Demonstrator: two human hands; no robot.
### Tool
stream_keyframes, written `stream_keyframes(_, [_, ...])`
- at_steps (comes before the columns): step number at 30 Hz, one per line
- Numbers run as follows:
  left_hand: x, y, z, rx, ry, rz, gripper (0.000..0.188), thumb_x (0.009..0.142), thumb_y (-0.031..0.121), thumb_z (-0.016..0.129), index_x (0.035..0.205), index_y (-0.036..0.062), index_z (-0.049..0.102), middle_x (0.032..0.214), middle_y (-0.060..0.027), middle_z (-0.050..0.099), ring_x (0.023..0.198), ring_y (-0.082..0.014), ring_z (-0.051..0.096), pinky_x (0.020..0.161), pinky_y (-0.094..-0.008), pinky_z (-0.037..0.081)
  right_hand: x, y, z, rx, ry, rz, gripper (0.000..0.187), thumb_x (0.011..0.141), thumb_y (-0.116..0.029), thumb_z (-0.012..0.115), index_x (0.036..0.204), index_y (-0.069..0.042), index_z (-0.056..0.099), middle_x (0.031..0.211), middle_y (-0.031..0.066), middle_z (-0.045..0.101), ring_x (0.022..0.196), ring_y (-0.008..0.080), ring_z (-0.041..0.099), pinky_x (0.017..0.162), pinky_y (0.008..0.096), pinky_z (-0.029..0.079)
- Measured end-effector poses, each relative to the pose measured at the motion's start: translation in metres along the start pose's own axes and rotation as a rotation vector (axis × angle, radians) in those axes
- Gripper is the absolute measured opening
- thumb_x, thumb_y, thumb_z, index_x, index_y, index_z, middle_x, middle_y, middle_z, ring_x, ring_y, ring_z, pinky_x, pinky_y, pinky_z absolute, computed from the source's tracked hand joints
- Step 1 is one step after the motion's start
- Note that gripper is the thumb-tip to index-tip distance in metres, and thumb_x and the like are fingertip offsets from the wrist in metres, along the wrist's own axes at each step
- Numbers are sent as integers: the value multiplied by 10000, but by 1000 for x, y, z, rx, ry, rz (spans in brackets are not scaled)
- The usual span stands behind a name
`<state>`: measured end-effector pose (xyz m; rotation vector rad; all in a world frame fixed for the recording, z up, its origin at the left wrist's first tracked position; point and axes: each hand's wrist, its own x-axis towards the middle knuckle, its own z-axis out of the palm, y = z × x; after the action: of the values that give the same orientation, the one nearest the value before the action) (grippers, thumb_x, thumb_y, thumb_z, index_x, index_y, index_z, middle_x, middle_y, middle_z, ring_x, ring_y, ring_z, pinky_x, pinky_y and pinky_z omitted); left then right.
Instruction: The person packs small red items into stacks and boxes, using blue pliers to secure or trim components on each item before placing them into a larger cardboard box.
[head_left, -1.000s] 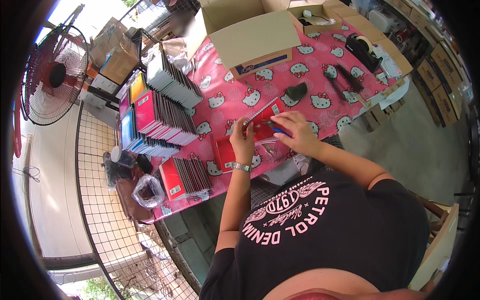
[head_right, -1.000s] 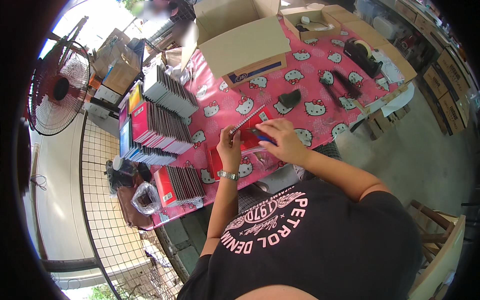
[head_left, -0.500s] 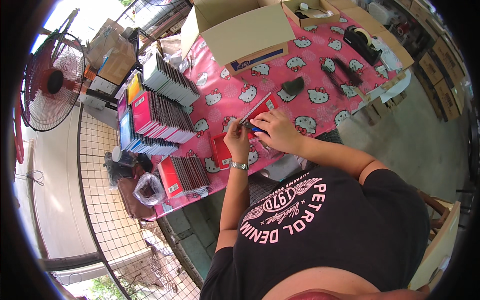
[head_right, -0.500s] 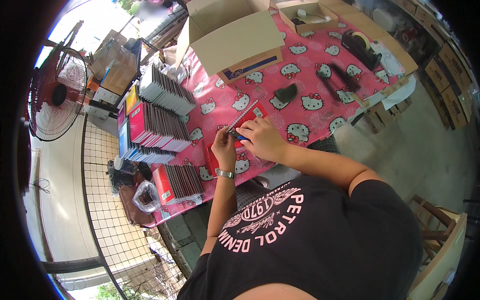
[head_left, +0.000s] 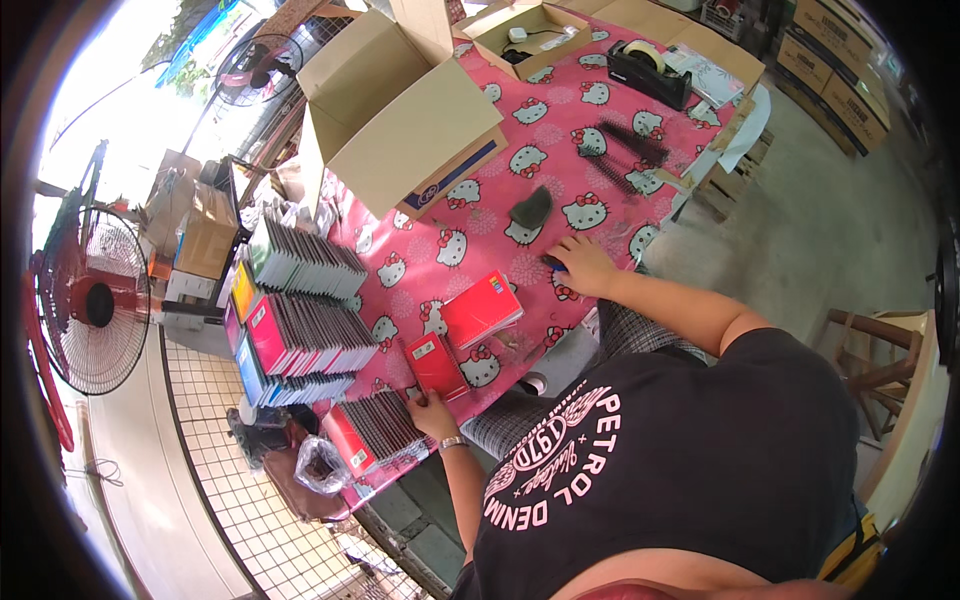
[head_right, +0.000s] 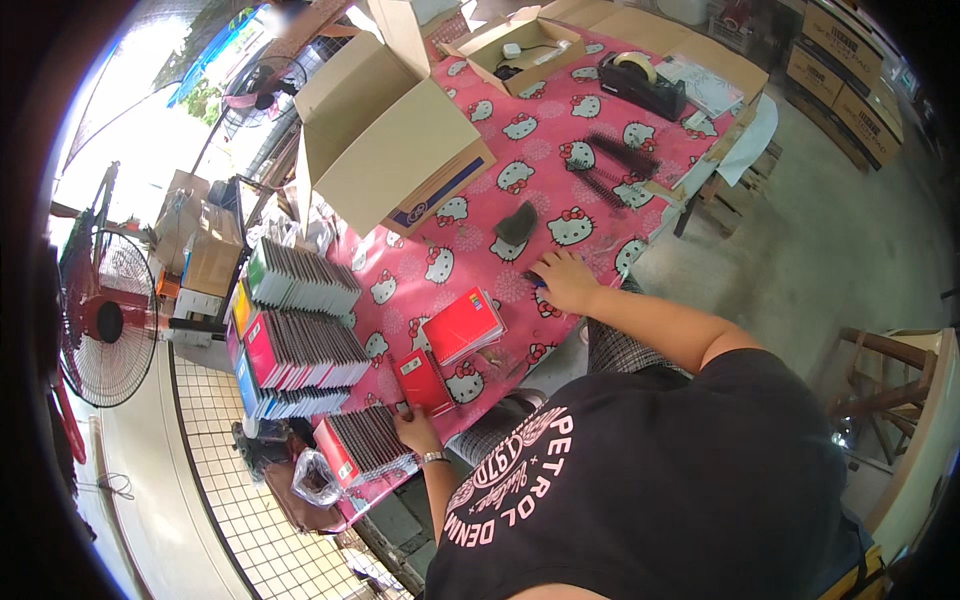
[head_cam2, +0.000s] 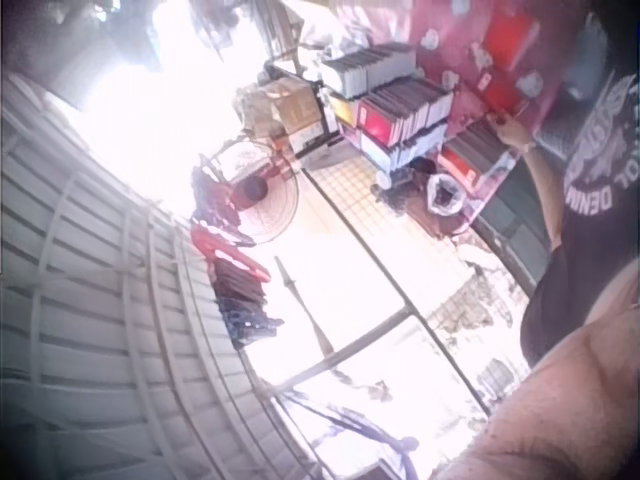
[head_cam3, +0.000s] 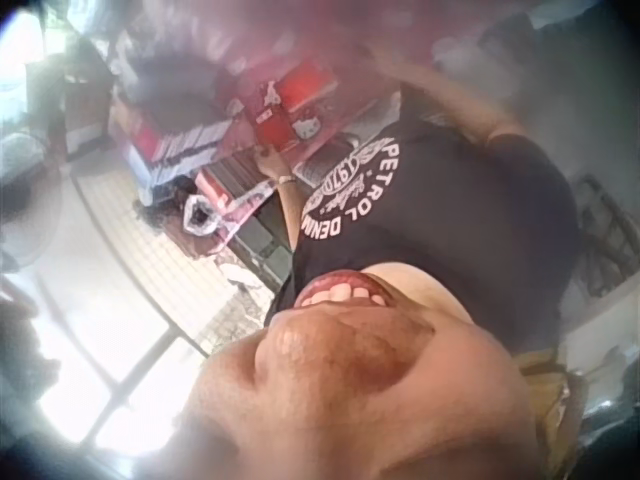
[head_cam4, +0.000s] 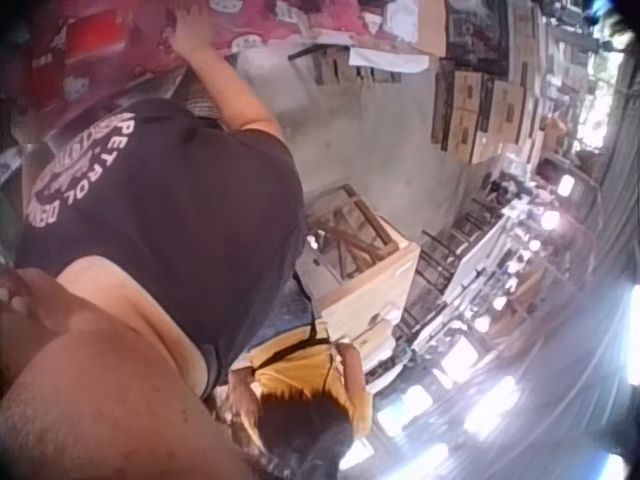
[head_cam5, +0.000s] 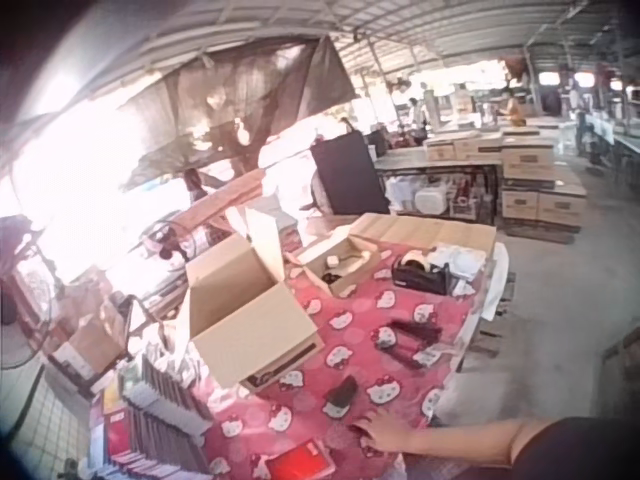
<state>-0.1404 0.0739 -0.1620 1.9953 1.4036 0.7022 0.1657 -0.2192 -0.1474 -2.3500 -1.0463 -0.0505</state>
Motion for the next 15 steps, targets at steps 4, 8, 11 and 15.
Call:
stream_keyframes(4, [-10, 42, -1, 488, 41, 160, 331, 828, 186, 728, 1088, 17, 609, 1166, -208, 549, 1030, -397, 592, 849, -487, 509, 23, 35, -32, -19, 53, 68, 351, 847, -371, 672, 1048, -85, 646, 1110, 140, 597, 1074, 345, 558, 927, 471, 446])
stream_keyframes(8, [-11, 134, 14, 232, 1, 741, 302, 808, 195, 746, 1051, 45, 647, 1146, -163, 605, 1102, -355, 571, 927, -473, 470, 70, 110, -56, -307, 405, 363, 318, 866, -303, 640, 1035, -33, 634, 1015, 166, 613, 1008, 344, 596, 850, 453, 503])
stream_keyframes(11, [-32, 188, 27, 217, -376, 1106, 349, 788, 219, 765, 1082, 63, 660, 1142, -118, 631, 1106, -325, 580, 938, -449, 470, 73, 150, -49, -347, 296, 420, 250, 854, -185, 634, 1045, -24, 637, 1007, 183, 611, 1013, 352, 599, 840, 458, 512])
stream_keyframes(15, [-36, 172, 51, 381, -463, 1241, 300, 788, 134, 684, 1079, 81, 637, 1079, -81, 636, 1007, -269, 616, 857, -403, 518, 81, 141, -55, -332, 128, 346, 189, 840, -103, 602, 1006, -31, 656, 1045, 192, 604, 1017, 360, 603, 847, 462, 510])
